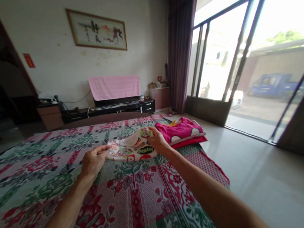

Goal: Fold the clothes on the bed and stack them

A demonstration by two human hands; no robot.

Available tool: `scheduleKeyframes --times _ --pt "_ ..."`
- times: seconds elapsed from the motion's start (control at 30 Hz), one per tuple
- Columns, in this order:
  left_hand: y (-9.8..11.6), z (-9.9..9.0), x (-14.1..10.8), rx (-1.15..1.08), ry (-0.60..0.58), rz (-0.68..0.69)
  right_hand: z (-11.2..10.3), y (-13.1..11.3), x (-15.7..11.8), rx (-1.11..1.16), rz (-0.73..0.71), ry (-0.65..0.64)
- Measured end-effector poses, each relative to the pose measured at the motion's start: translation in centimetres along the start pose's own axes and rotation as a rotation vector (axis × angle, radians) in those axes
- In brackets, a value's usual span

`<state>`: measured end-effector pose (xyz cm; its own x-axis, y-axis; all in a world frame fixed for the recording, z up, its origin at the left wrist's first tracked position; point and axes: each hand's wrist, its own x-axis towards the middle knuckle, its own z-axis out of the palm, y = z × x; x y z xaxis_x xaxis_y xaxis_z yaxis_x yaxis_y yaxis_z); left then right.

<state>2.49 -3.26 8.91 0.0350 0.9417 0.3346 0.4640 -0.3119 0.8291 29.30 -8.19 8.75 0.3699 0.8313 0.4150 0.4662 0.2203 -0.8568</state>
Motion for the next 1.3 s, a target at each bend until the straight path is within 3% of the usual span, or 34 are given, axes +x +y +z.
scheduleKeyframes --times 0.17,0.3,0.57,0.7,0.8,0.9,0.97,1.13,1.3 --pt "7.5 5.1 0.4 -0.14 -0.048 0.18 -8.0 -1.7 4.0 -0.26 -0.084 0.13" --pt "11.3 9.7 0.4 -0.148 -0.126 0.295 -12.9 -0.5 5.8 -0.442 -0.07 0.178" --pt "14.8 15.6 0.4 -0.177 -0.177 0.369 -19.2 1.3 8.2 -0.608 -0.104 0.283" --pt "14.0 17.9 -0.6 -0.201 -0.398 0.344 -20.4 2.0 8.2 -0.739 -0.058 0.342" --pt "11.7 18.1 -1.4 -0.156 -0.507 0.333 -19.3 2.8 7.0 -0.773 -0.134 0.364" --pt "8.9 16.6 -1.8 -0.008 -0.496 0.347 -16.1 2.6 5.0 -0.777 -0.27 0.319" --pt "6.8 15.0 -1.8 0.089 -0.465 0.321 -13.0 1.9 3.5 -0.762 -0.375 0.255" --pt "1.1 10.2 -1.2 0.301 -0.376 0.195 -4.2 0.1 -0.6 -0.661 -0.587 -0.079" --pt "-4.7 5.1 -0.6 0.486 -0.219 0.218 3.1 0.9 -3.2 -0.602 -0.543 -0.321"
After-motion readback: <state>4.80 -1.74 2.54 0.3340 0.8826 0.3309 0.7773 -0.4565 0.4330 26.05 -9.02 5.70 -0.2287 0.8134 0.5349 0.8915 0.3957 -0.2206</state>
